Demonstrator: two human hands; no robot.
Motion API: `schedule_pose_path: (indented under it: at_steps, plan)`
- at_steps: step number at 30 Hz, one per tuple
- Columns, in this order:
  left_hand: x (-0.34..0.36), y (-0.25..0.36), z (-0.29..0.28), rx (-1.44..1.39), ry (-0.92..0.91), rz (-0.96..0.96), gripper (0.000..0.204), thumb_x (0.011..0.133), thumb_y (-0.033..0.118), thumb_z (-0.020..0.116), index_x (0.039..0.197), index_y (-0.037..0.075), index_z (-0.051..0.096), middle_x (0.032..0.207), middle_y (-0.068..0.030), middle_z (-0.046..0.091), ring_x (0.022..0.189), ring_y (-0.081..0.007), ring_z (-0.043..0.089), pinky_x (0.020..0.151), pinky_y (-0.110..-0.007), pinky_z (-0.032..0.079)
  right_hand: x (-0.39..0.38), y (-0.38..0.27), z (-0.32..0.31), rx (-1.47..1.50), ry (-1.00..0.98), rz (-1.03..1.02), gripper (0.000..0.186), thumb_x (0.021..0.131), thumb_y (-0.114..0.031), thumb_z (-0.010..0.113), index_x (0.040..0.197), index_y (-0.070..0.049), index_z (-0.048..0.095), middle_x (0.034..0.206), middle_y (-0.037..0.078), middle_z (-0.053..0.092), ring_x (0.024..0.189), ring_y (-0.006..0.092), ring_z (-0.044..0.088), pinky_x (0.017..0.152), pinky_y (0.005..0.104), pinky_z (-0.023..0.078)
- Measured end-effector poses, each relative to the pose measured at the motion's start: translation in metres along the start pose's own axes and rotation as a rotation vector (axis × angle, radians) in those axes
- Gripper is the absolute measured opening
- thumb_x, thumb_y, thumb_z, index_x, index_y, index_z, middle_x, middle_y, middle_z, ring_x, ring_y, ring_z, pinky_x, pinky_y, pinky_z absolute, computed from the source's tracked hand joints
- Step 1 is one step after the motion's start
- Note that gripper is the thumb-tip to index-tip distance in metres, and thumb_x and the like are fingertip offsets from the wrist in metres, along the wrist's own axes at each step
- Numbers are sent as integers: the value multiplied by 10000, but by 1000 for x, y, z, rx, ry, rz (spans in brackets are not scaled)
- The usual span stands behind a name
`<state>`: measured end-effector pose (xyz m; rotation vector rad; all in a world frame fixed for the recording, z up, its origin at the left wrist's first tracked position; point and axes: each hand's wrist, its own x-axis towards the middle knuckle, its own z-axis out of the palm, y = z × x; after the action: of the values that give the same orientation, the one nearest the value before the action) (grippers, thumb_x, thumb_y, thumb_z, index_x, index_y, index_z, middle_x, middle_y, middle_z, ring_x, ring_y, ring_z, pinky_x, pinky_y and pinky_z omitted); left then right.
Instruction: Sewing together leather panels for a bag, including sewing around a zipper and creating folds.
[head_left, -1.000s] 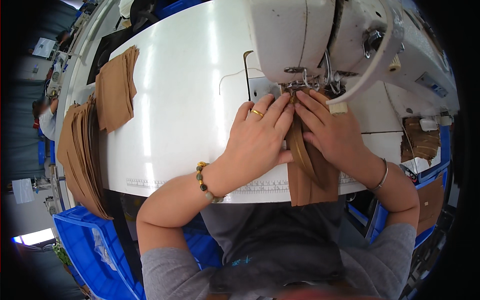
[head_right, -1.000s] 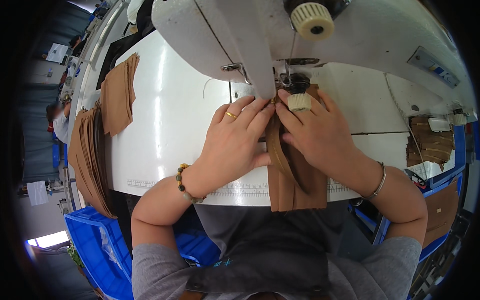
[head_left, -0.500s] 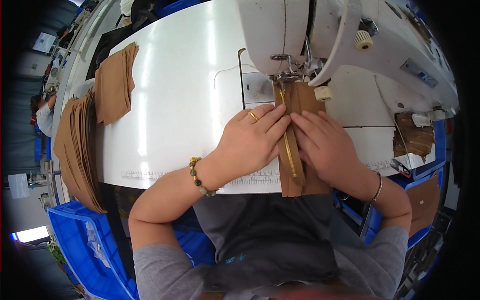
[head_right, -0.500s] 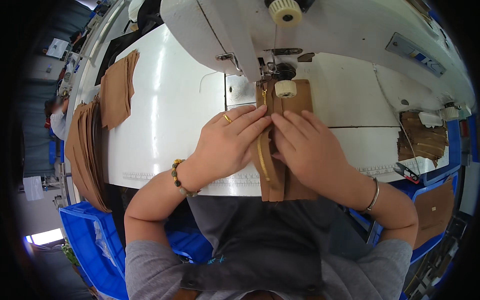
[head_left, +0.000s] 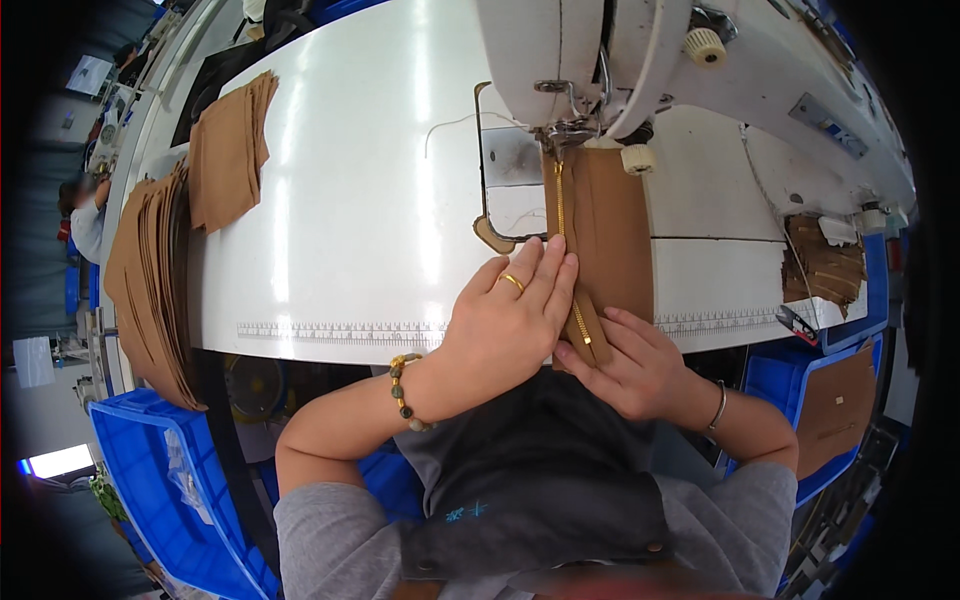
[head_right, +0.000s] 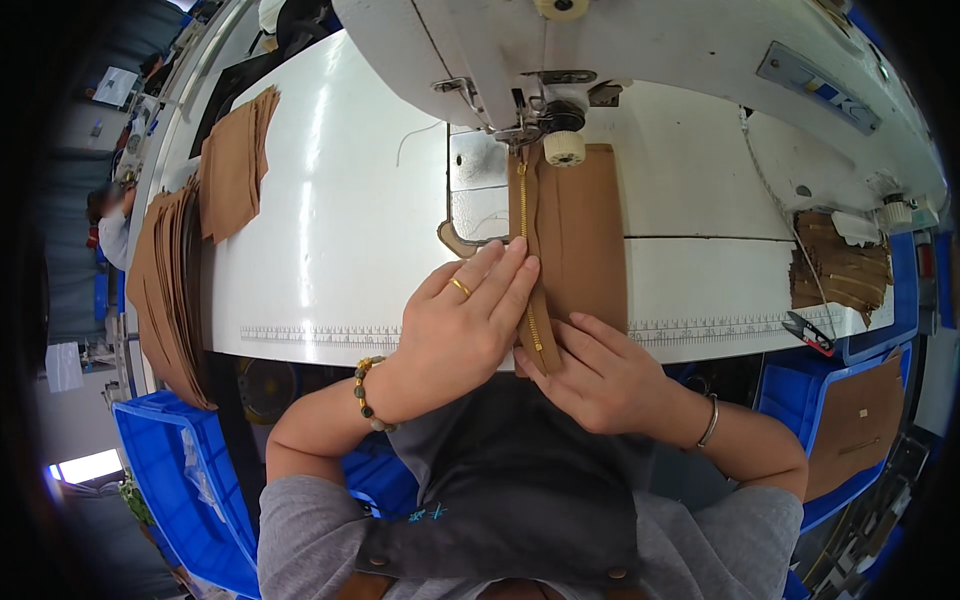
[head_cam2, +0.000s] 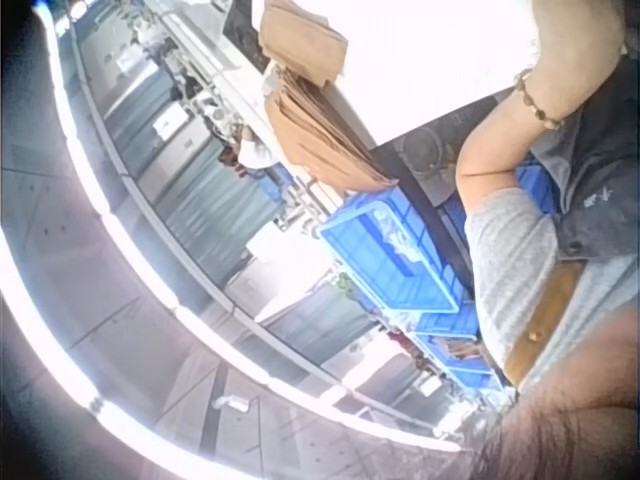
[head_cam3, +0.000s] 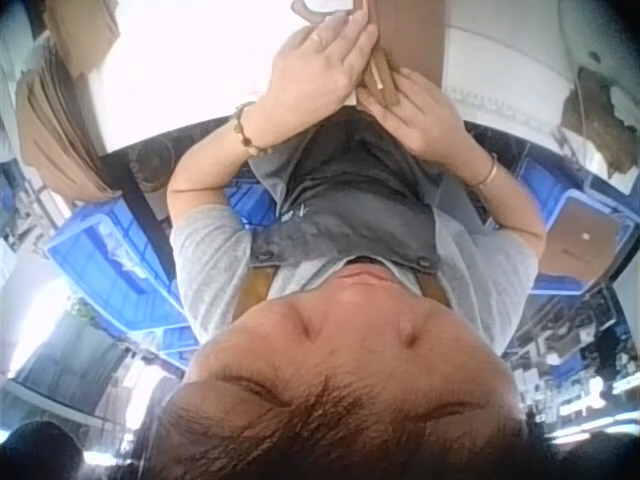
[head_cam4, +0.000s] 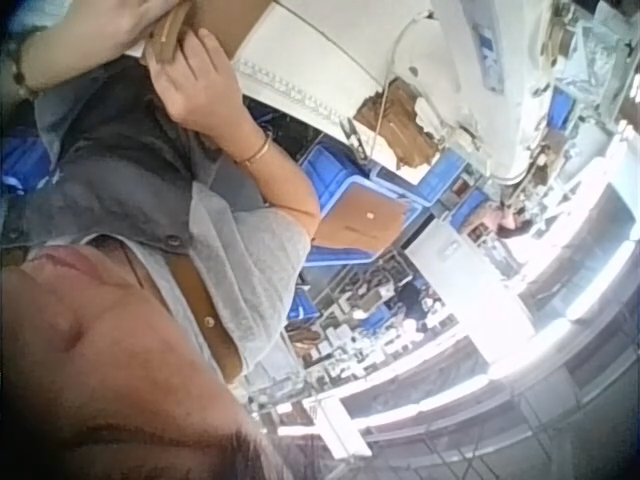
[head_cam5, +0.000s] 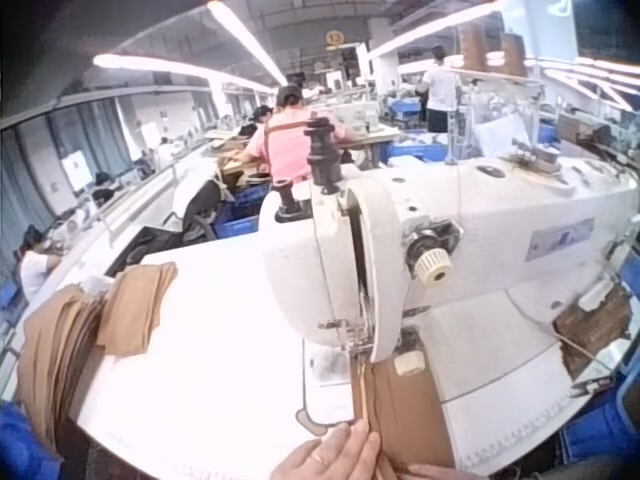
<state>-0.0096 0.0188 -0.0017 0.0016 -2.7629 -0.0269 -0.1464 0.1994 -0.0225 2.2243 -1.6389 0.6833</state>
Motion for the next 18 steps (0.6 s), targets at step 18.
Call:
schedule_pose_path:
  at_steps: [18]
  plan:
    - [-9, 15, 12, -41, 75, -128, 423, 899, 238, 705, 1271, 36, 708, 1376, -129, 672, 1232, -294, 650, 965, -414, 525, -7, -1, 2, 42, 20, -51, 320, 879, -395, 775, 1030, -113, 761, 1088, 61, 698, 1080, 250, 701, 1055, 425, 523]
